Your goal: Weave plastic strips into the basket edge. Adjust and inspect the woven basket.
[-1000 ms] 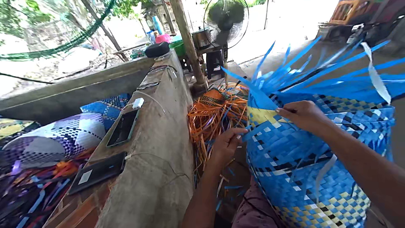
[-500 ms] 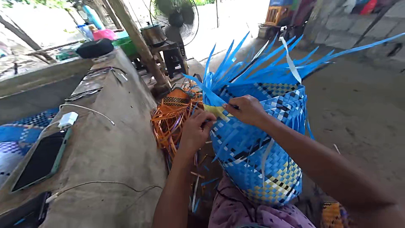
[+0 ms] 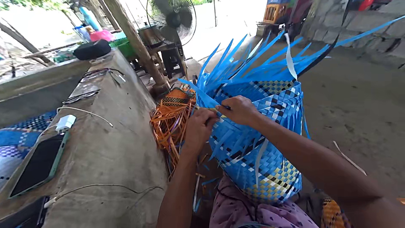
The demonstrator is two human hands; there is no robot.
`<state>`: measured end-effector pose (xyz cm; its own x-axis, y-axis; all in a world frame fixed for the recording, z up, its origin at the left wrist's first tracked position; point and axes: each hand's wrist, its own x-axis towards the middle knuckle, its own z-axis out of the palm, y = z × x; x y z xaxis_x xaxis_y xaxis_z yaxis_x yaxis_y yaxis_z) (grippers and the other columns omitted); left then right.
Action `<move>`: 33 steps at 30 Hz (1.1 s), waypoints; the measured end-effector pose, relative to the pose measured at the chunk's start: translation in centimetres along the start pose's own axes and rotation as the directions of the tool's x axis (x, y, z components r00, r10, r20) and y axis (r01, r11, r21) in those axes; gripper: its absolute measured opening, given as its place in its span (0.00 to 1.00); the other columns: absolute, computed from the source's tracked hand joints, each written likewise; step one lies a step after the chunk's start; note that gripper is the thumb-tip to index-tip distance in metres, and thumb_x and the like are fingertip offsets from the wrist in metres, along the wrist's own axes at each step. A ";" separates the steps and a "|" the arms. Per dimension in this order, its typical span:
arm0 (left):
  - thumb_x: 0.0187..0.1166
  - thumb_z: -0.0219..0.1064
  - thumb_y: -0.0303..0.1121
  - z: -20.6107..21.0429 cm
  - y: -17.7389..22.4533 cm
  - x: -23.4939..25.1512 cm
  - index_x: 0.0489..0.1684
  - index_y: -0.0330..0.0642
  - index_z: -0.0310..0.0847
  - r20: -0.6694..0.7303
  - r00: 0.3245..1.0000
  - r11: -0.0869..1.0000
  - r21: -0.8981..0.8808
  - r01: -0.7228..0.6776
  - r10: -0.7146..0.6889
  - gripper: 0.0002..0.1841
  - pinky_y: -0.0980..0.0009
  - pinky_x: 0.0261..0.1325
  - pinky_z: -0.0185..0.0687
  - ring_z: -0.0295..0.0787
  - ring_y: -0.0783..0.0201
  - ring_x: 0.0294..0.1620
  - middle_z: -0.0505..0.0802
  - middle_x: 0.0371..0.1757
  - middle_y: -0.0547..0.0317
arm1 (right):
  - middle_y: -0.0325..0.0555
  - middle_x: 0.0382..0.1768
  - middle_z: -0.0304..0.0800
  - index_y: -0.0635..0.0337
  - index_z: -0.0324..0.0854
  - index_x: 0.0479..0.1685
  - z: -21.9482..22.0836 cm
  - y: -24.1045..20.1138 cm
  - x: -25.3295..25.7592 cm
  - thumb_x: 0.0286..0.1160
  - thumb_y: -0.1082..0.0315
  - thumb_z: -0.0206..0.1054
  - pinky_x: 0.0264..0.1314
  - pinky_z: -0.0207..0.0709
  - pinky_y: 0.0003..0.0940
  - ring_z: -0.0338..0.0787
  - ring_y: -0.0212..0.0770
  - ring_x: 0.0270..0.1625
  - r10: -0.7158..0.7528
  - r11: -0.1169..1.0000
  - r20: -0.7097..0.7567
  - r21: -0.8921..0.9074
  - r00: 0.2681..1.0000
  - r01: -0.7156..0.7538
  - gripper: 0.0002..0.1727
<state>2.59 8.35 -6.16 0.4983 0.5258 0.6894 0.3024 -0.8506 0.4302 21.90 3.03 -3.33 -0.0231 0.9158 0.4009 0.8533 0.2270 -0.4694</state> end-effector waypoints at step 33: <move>0.89 0.55 0.34 6.7 11.5 -5.5 0.35 0.42 0.83 -0.076 0.913 0.876 -0.261 -0.405 0.400 0.13 0.68 0.68 0.76 0.87 0.62 0.40 0.90 0.31 0.57 | 0.56 0.32 0.88 0.64 0.86 0.34 -0.4 1.5 1.6 0.77 0.45 0.71 0.42 0.77 0.63 0.88 0.57 0.40 0.206 0.976 0.181 0.027 0.962 -0.214 0.25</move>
<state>8.81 -4.39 -8.91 0.5147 0.1405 0.8458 -0.1492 -0.9567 0.2497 23.33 4.66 -3.07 0.0590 0.9875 0.1461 0.8238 0.0345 -0.5658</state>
